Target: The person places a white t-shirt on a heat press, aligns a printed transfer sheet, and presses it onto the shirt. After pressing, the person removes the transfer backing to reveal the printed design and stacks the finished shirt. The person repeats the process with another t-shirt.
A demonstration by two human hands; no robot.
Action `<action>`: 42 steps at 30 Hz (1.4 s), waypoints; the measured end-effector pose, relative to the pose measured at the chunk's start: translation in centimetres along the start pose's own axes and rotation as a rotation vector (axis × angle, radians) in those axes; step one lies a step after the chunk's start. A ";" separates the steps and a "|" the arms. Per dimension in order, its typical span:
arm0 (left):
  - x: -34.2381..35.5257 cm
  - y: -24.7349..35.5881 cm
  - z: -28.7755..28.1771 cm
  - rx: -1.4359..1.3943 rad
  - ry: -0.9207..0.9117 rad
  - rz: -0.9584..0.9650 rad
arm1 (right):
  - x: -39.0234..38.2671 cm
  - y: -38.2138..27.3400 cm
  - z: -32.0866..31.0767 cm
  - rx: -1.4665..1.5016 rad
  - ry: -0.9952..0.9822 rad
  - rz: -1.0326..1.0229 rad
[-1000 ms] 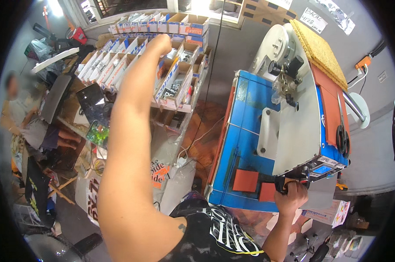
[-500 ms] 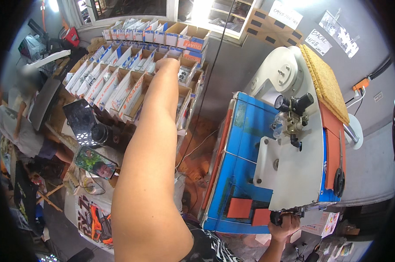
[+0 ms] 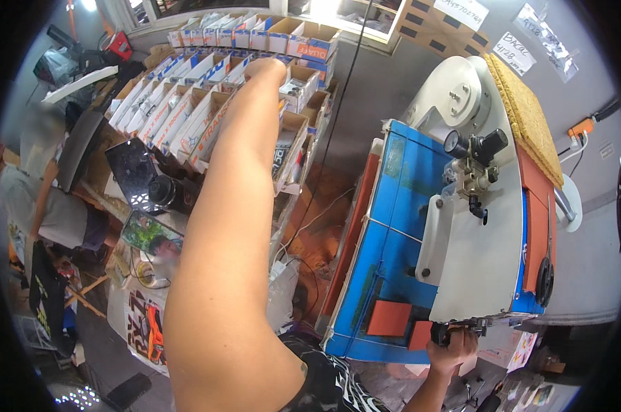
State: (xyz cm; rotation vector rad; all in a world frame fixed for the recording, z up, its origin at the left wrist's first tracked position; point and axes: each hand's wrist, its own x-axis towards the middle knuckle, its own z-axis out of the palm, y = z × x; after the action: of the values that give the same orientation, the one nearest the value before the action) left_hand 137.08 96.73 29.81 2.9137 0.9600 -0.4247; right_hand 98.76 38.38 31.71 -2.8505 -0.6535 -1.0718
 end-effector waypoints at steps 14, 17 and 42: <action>-17.5 -1.3 -4.8 -0.391 0.823 0.437 | -0.2 1.9 -1.4 0.195 -0.126 -0.119; -27.3 -4.1 -2.1 -0.680 0.876 0.653 | 0.0 2.8 -2.8 0.243 -0.286 -0.174; -121.6 -10.5 60.3 -0.578 0.499 -1.421 | -1.7 10.2 -3.8 0.240 -0.384 -0.511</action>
State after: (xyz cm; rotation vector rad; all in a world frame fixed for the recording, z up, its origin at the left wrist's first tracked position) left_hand 22.49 27.42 5.30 1.4132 2.5175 0.5353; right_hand 99.24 27.80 34.70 -2.7512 -1.4824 -0.4109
